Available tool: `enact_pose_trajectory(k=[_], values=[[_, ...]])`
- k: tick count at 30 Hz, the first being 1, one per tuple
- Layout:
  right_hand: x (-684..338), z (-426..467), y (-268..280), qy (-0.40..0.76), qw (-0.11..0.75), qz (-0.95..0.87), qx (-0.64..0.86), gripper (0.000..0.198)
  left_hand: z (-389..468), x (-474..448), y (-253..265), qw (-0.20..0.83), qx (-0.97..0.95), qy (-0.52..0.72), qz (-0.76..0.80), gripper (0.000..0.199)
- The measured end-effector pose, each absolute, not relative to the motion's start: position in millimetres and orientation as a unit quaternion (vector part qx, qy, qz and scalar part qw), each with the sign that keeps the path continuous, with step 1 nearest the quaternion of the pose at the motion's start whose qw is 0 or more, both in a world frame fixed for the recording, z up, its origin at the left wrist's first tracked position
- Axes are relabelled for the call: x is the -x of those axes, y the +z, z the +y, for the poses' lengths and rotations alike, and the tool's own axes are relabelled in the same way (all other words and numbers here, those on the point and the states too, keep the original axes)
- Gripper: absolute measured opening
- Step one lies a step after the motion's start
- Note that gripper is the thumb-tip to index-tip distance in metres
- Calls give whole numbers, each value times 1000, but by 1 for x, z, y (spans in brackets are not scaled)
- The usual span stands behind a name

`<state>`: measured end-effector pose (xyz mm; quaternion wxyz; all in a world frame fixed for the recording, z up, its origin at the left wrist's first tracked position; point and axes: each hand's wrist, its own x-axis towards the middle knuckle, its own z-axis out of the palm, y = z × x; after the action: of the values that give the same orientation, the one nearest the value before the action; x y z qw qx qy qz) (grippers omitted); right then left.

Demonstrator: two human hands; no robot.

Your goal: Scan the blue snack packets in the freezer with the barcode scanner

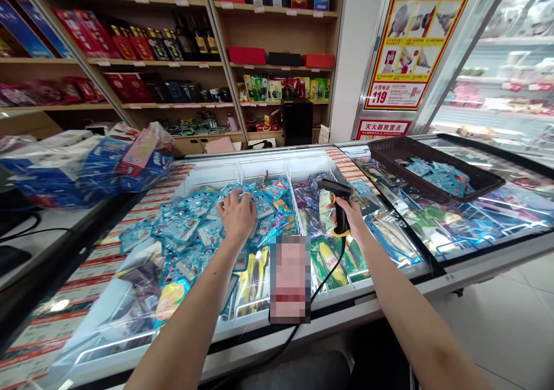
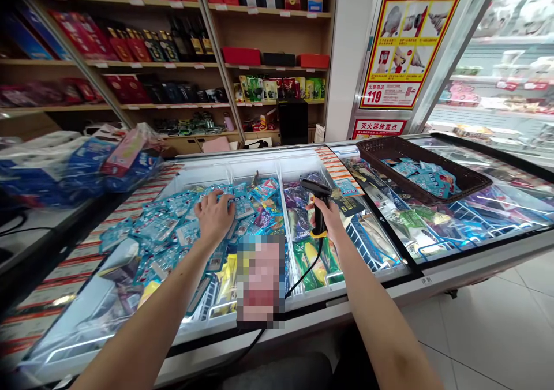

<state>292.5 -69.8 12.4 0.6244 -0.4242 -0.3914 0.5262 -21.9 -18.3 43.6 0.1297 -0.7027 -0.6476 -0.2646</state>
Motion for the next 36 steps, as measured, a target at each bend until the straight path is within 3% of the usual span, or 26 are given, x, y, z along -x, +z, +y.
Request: enact_pose_trajectory(k=[8,13,26,36], values=[[-319,-71,24,455,650,-340,505,41,-8,8,38,128,727,-284,-612,32],[-348,-79,29,445,678,-319,491,41,6,-31,40,73,782,-289,-548,31],[-379,-87,18,371,703,-253,552,38,55,-177,17,-86,913,-191,-349,49],[-379,-82,23,388,699,-229,555,37,69,-267,5,-79,950,-101,-284,54]])
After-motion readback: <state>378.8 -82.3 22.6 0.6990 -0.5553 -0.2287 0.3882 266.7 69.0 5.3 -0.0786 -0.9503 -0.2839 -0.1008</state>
